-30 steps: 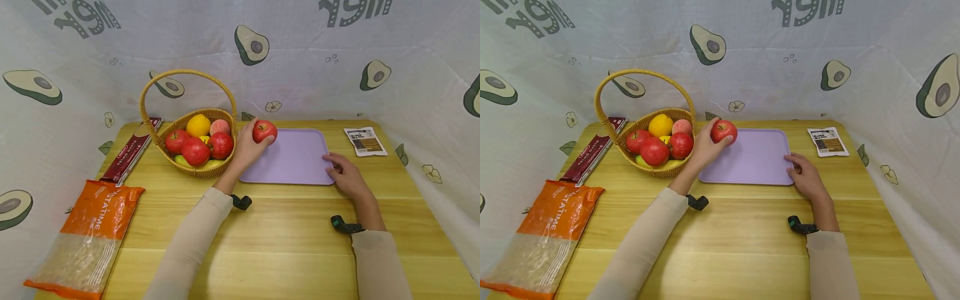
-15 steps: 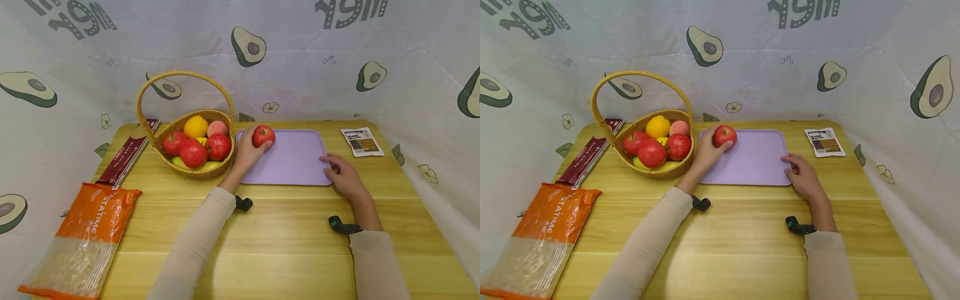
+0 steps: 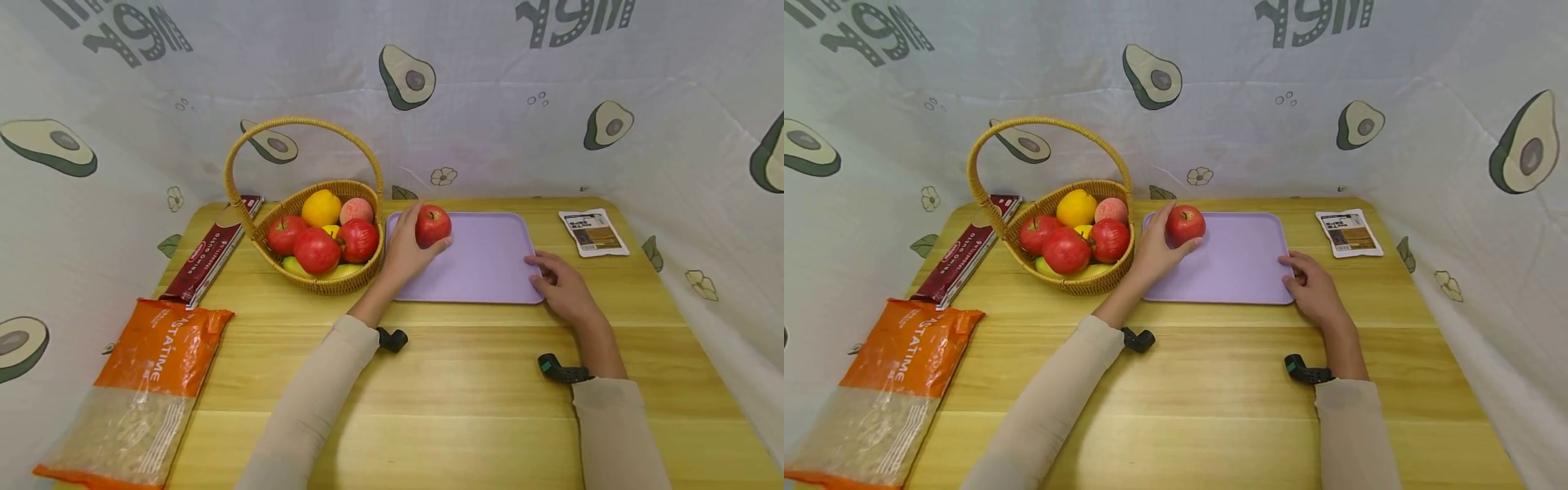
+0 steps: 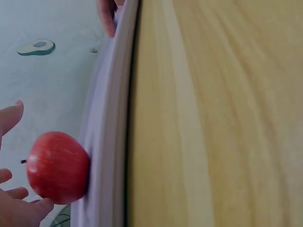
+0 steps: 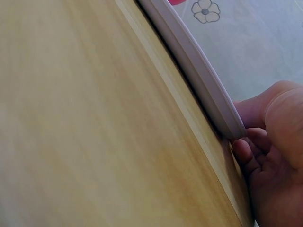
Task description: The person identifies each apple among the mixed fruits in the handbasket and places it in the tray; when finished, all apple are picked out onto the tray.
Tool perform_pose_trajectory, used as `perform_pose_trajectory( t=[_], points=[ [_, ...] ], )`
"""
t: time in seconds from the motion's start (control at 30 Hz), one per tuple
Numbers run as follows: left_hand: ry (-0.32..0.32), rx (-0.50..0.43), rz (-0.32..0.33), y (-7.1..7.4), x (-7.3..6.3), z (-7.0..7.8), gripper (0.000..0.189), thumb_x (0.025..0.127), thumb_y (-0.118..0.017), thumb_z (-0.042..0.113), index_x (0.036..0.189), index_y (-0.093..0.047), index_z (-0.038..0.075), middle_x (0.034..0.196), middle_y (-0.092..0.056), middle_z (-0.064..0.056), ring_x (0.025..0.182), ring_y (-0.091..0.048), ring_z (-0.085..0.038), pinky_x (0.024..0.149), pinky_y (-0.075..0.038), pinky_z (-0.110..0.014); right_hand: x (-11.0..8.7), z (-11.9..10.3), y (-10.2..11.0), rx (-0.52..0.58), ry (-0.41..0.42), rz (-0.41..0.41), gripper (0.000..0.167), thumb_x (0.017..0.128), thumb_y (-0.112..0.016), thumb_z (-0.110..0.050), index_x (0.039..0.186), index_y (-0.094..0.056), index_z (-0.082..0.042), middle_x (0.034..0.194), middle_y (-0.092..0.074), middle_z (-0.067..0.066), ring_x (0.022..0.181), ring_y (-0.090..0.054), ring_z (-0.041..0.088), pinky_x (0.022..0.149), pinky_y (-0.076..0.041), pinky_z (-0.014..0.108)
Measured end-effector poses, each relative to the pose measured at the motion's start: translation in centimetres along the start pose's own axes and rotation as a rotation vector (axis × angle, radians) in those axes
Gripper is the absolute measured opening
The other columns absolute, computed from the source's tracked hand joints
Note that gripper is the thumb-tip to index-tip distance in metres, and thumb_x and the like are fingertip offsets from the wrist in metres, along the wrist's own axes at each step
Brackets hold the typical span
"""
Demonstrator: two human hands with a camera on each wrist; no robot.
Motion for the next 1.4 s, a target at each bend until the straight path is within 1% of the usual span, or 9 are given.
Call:
perform_pose_trajectory(
  t=[0.17, 0.33, 0.5, 0.67, 0.87, 1.0, 1.2, 1.27, 1.4],
  points=[
    [-0.027, 0.005, -0.040, 1.5, -1.5, 1.4, 0.094, 0.085, -0.082, 0.046, 0.161, -0.033, 0.020, 0.166, -0.033, -0.003, 0.149, -0.041, -0.026, 0.120, -0.038, -0.050, 0.1, -0.1, 0.0, 0.010, 0.002, -0.002, 0.042, 0.106, -0.053, -0.014, 0.146, -0.054, 0.000, 0.160, -0.039, 0.025, 0.110, -0.046, 0.029, 0.084, -0.035, 0.023],
    [-0.122, 0.016, -0.072, 4.3, -3.3, 2.6, 0.086, 0.087, -0.081, 0.045, 0.159, -0.039, 0.023, 0.160, -0.043, -0.003, 0.144, -0.046, -0.025, 0.116, -0.044, -0.048, 0.2, -0.4, -0.1, 0.022, 0.004, -0.006, 0.042, 0.106, -0.054, -0.013, 0.145, -0.055, 0.001, 0.159, -0.039, 0.025, 0.109, -0.046, 0.030, 0.083, -0.035, 0.021],
    [-0.225, 0.034, -0.074, 7.3, -4.6, 2.7, 0.068, 0.090, -0.079, 0.035, 0.150, -0.051, 0.017, 0.149, -0.053, -0.006, 0.132, -0.054, -0.024, 0.108, -0.052, -0.037, 0.2, -0.3, -0.2, 0.027, 0.003, -0.020, 0.042, 0.106, -0.054, -0.014, 0.146, -0.054, 0.001, 0.160, -0.037, 0.026, 0.113, -0.046, 0.033, 0.085, -0.035, 0.022],
    [-0.249, 0.069, -0.040, 10.2, -5.4, 2.2, 0.062, 0.088, -0.081, 0.038, 0.143, -0.058, 0.018, 0.146, -0.056, -0.003, 0.132, -0.053, -0.021, 0.111, -0.049, -0.043, 0.1, 0.1, -0.2, 0.026, -0.014, -0.029, 0.044, 0.107, -0.053, -0.016, 0.147, -0.052, 0.000, 0.161, -0.036, 0.025, 0.114, -0.046, 0.035, 0.086, -0.035, 0.024],
    [-0.251, 0.119, 0.019, 13.3, -6.0, 1.6, 0.058, 0.088, -0.081, 0.040, 0.140, -0.062, 0.021, 0.147, -0.055, -0.001, 0.135, -0.052, -0.023, 0.114, -0.045, -0.048, 0.0, 0.2, -0.2, 0.025, -0.029, -0.032, 0.044, 0.107, -0.052, -0.016, 0.148, -0.052, -0.001, 0.162, -0.035, 0.024, 0.113, -0.046, 0.032, 0.085, -0.036, 0.019],
    [-0.237, 0.176, 0.028, 15.0, -6.7, 1.4, 0.060, 0.087, -0.081, 0.043, 0.141, -0.063, 0.024, 0.151, -0.053, -0.002, 0.141, -0.048, -0.024, 0.116, -0.039, -0.057, 0.0, 0.1, -0.1, 0.034, -0.021, -0.025, 0.044, 0.107, -0.053, -0.015, 0.148, -0.052, 0.000, 0.161, -0.036, 0.025, 0.113, -0.046, 0.033, 0.083, -0.035, 0.017],
    [-0.127, 0.258, 0.050, 16.9, -7.7, 0.6, 0.067, 0.082, -0.083, 0.049, 0.142, -0.063, 0.027, 0.154, -0.049, -0.006, 0.147, -0.038, -0.029, 0.116, -0.029, -0.069, -0.1, -0.1, 0.0, 0.041, -0.012, -0.019, 0.044, 0.107, -0.053, -0.016, 0.148, -0.052, 0.000, 0.161, -0.036, 0.025, 0.114, -0.046, 0.034, 0.084, -0.035, 0.018],
    [-0.097, 0.266, 0.061, 17.2, -7.9, 0.3, 0.067, 0.081, -0.084, 0.050, 0.141, -0.063, 0.029, 0.155, -0.048, -0.005, 0.147, -0.037, -0.030, 0.115, -0.029, -0.070, -0.1, -0.2, 0.0, 0.036, -0.011, -0.018, 0.044, 0.107, -0.053, -0.016, 0.148, -0.052, 0.000, 0.161, -0.037, 0.025, 0.114, -0.046, 0.033, 0.084, -0.035, 0.018],
    [-0.064, 0.271, 0.070, 17.6, -8.2, -0.1, 0.067, 0.081, -0.083, 0.052, 0.141, -0.063, 0.031, 0.156, -0.047, -0.003, 0.147, -0.036, -0.031, 0.109, -0.039, -0.069, -0.1, -0.2, 0.1, 0.030, -0.017, -0.017, 0.044, 0.107, -0.054, -0.017, 0.148, -0.052, 0.000, 0.161, -0.037, 0.025, 0.112, -0.046, 0.031, 0.083, -0.035, 0.018]
  ],
)
Point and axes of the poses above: each hand's wrist, its own x-axis towards the middle knuckle, its own y-axis out of the back of the hand, z = x × y, the point moved 1 cm from there along x, towards the middle knuckle
